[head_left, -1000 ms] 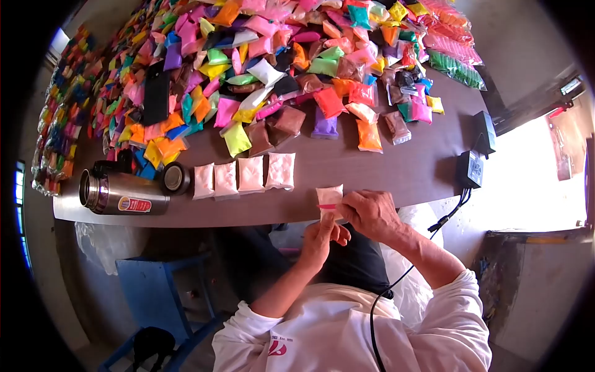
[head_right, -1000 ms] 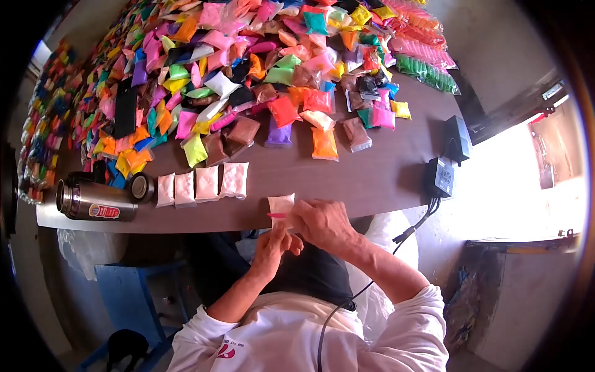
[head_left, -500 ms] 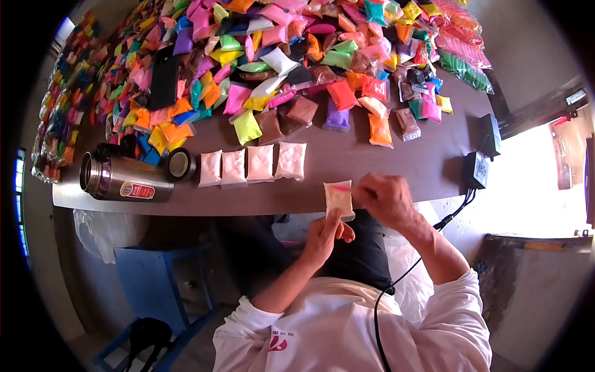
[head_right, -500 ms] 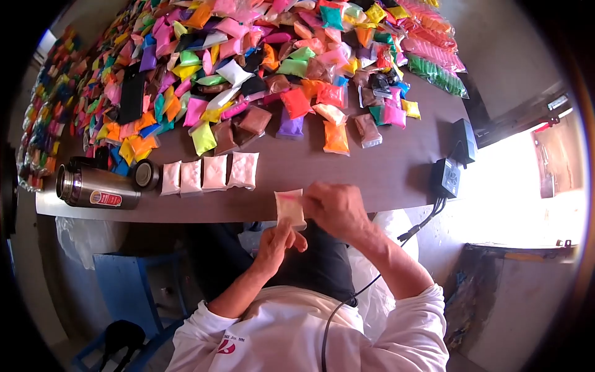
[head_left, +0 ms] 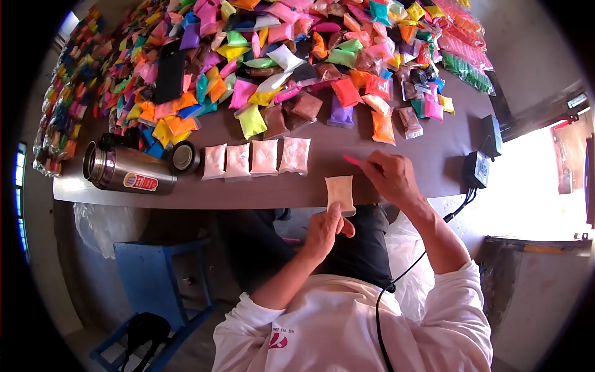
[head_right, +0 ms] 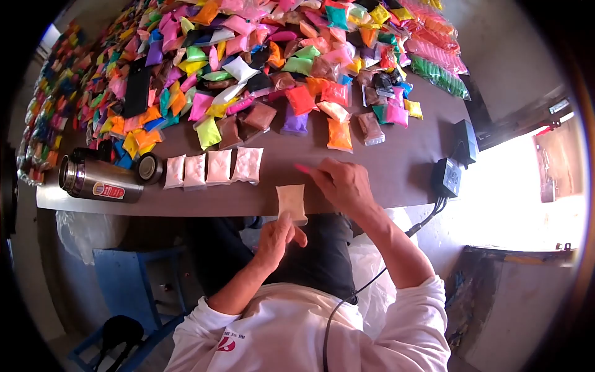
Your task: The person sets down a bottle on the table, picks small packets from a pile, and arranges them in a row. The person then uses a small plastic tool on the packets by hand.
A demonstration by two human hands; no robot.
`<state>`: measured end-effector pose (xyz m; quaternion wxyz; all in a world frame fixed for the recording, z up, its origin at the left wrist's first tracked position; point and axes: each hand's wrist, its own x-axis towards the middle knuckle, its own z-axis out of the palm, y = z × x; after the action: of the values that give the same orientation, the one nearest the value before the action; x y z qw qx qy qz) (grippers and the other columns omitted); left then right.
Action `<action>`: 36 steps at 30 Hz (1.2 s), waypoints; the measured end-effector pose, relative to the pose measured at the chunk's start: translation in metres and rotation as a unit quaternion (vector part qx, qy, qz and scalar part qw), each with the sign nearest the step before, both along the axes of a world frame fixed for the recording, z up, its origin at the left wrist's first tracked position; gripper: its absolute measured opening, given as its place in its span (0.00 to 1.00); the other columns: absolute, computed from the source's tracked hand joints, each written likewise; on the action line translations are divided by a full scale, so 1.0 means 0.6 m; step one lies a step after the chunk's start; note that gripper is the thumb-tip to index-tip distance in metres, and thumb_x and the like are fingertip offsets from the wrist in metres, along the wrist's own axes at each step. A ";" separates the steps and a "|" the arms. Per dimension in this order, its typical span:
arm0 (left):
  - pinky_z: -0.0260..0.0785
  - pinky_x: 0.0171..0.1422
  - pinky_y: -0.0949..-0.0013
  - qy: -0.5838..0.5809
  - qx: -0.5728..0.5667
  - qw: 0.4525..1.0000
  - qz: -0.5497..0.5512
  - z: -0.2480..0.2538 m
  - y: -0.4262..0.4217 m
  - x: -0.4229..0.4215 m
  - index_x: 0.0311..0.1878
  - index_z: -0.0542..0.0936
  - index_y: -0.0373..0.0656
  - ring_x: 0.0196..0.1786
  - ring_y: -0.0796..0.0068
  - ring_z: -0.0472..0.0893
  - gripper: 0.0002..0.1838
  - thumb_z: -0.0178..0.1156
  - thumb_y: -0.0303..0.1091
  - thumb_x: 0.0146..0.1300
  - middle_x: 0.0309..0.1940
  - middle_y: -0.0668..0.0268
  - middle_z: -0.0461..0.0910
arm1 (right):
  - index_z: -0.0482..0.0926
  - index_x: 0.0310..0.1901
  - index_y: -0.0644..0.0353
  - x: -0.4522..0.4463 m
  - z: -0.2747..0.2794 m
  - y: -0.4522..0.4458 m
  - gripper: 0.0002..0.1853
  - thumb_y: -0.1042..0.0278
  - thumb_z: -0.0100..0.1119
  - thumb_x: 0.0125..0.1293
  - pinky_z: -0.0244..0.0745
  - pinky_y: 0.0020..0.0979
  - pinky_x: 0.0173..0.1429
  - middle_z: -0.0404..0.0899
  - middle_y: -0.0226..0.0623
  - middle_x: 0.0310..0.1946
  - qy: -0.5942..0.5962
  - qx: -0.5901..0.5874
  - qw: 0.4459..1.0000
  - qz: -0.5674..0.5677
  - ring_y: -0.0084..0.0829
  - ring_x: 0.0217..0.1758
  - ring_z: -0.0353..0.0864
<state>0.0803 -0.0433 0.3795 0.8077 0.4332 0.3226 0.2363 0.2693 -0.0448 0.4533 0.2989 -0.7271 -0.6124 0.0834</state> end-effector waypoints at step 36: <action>0.68 0.38 0.72 -0.059 -0.008 0.997 -0.038 0.003 0.004 -0.006 0.21 0.70 0.41 0.30 0.74 0.76 0.27 0.48 0.53 0.70 0.25 0.60 0.77 | 0.74 0.42 0.65 -0.033 -0.016 -0.008 0.11 0.65 0.57 0.66 0.71 0.28 0.36 0.77 0.33 0.28 0.282 -0.126 0.948 0.070 0.22 0.32 0.75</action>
<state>0.0766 -0.0409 0.3814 0.8374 0.4238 0.2593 0.2279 0.2495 -0.0496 0.4437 0.3590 -0.6607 -0.5370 0.3825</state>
